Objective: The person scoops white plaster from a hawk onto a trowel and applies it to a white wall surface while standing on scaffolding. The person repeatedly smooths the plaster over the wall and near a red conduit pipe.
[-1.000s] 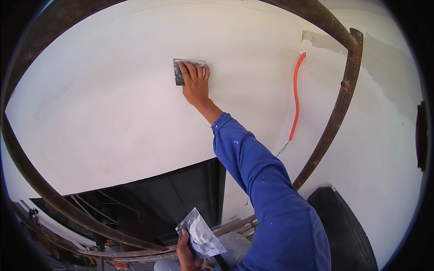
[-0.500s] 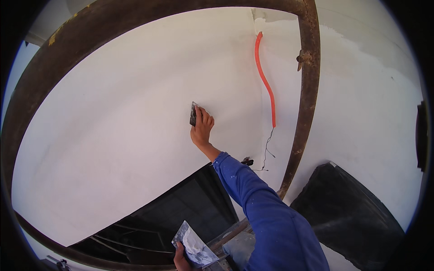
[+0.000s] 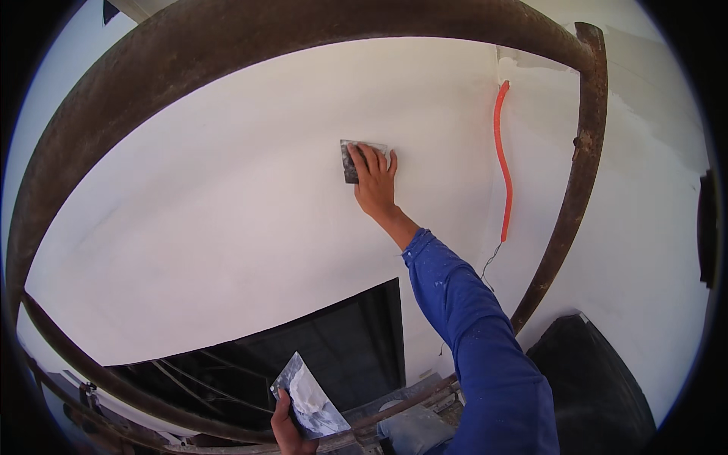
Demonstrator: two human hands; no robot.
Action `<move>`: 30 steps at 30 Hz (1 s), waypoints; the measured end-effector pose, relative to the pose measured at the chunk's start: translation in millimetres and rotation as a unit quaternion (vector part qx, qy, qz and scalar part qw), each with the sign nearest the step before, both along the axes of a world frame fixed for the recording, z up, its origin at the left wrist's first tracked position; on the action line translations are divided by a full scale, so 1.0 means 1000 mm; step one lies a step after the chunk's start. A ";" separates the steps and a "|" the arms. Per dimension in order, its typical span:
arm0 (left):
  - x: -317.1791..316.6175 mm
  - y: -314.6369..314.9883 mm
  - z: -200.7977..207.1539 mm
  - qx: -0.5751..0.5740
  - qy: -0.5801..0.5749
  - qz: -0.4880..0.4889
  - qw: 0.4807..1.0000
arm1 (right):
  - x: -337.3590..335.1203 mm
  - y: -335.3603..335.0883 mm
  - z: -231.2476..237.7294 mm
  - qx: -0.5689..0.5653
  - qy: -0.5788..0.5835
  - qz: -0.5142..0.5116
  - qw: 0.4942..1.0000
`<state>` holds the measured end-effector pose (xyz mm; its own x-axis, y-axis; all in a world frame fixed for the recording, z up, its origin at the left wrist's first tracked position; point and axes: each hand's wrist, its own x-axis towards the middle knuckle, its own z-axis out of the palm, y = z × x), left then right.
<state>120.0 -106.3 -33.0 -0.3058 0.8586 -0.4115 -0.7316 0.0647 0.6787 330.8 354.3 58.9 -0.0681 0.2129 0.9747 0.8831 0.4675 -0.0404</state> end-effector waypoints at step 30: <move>0.034 0.047 0.064 0.226 0.154 0.271 0.923 | -0.009 -0.309 0.047 -0.155 -0.516 0.457 0.708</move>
